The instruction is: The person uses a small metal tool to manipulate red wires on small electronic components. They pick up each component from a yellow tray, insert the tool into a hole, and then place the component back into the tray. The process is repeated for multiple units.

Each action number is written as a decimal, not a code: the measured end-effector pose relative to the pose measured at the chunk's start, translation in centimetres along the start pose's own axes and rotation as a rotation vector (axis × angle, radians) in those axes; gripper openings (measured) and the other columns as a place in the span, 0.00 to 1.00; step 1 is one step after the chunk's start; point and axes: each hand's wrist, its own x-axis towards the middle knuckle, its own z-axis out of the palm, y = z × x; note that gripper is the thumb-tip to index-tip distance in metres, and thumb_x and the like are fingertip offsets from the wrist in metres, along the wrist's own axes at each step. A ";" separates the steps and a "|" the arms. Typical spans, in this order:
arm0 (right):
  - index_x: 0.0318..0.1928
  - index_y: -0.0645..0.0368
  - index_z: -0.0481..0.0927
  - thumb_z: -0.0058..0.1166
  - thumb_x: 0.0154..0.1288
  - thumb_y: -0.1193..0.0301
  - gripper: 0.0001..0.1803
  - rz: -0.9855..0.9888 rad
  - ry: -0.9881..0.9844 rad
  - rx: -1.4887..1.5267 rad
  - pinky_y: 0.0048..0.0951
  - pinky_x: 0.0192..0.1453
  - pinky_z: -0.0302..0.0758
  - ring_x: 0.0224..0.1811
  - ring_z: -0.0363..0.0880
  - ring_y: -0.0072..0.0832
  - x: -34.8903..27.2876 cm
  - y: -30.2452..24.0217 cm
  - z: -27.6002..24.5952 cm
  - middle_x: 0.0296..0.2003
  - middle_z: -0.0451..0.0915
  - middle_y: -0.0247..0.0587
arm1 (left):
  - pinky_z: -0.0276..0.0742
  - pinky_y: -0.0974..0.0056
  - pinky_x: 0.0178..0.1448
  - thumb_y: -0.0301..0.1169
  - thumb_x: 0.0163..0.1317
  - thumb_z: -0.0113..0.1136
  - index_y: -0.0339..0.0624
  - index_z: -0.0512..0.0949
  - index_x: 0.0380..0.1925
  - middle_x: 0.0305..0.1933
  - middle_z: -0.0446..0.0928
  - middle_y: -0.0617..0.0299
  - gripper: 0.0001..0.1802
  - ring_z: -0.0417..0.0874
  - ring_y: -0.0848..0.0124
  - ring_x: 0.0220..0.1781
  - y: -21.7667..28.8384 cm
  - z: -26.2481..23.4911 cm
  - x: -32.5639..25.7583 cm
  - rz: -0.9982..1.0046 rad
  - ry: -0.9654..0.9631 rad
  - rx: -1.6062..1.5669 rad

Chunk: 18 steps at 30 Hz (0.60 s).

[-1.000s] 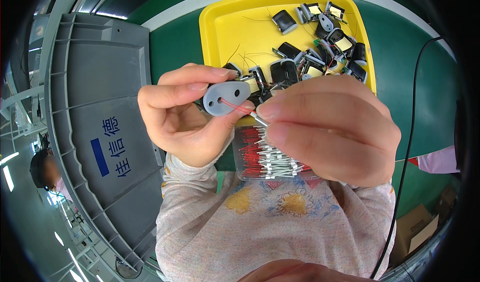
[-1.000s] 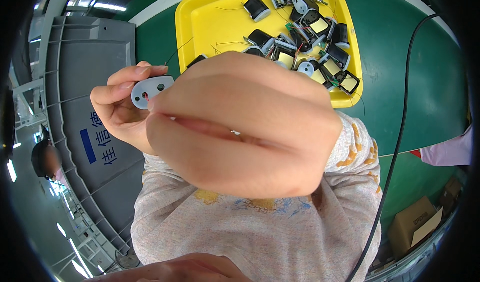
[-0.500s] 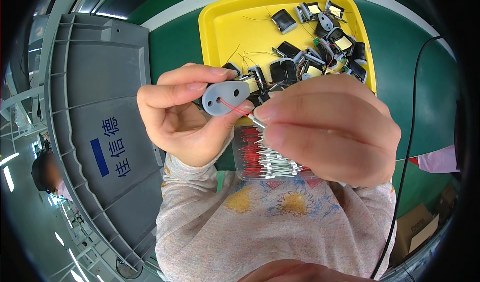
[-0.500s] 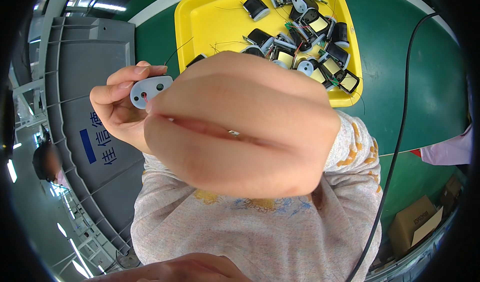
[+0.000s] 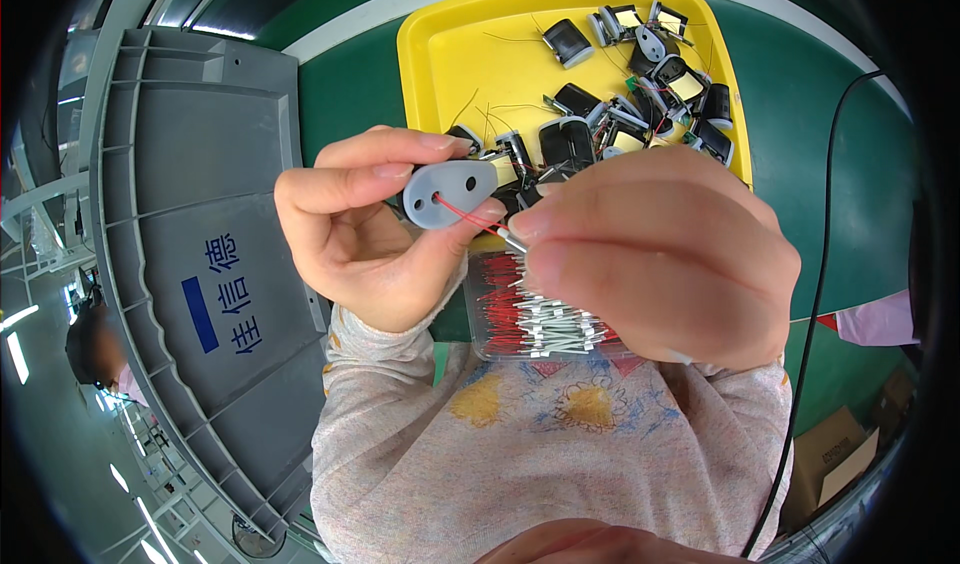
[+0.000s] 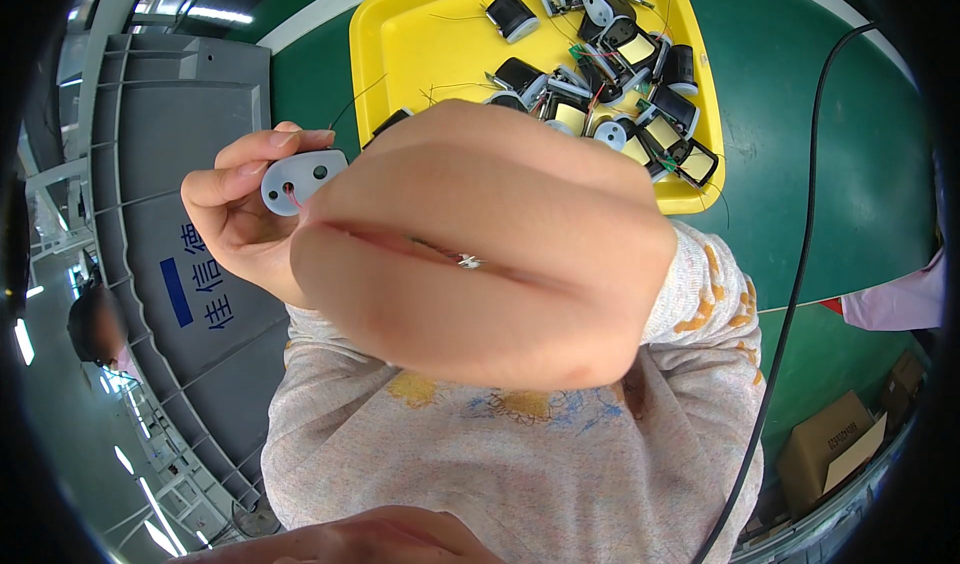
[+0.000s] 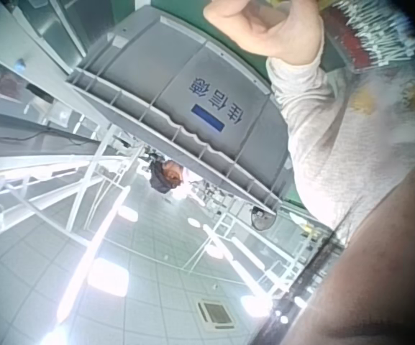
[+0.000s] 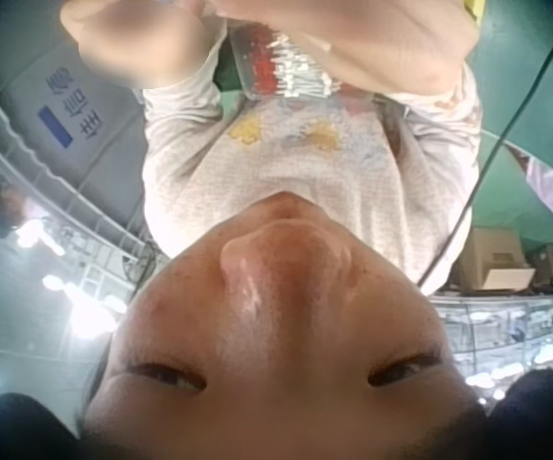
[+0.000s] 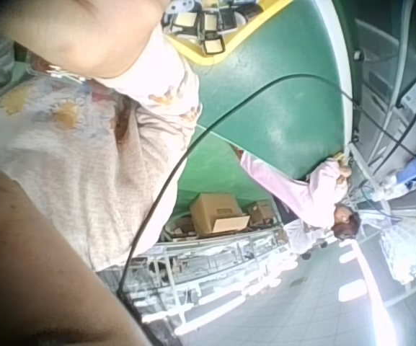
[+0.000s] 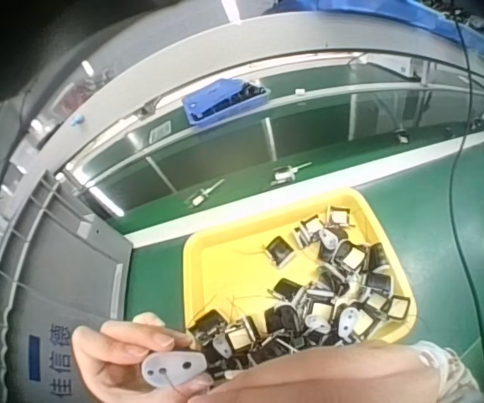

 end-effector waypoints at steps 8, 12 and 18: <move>0.31 0.64 0.80 0.61 0.34 0.81 0.16 0.011 0.006 -0.015 0.26 0.28 0.77 0.27 0.80 0.35 0.1 0.0 -0.1 0.29 0.81 0.47 | 0.80 0.61 0.45 0.13 0.37 0.70 0.37 0.63 0.37 0.39 0.75 0.46 0.29 0.80 0.61 0.41 0.0 0.1 0.0 -0.018 0.005 0.006; 0.31 0.64 0.80 0.62 0.34 0.81 0.16 0.000 -0.025 -0.030 0.26 0.27 0.76 0.27 0.80 0.35 0.1 0.0 -0.3 0.29 0.81 0.47 | 0.80 0.61 0.45 0.12 0.37 0.70 0.37 0.63 0.37 0.39 0.76 0.46 0.29 0.80 0.61 0.41 -0.1 0.0 -0.1 0.003 -0.005 0.013; 0.31 0.64 0.80 0.62 0.33 0.82 0.16 0.047 -0.009 -0.031 0.26 0.26 0.76 0.26 0.80 0.35 0.1 -0.5 -0.2 0.28 0.81 0.46 | 0.80 0.62 0.44 0.12 0.37 0.70 0.37 0.64 0.37 0.40 0.76 0.46 0.29 0.81 0.61 0.40 -0.1 0.1 0.0 0.010 0.005 -0.002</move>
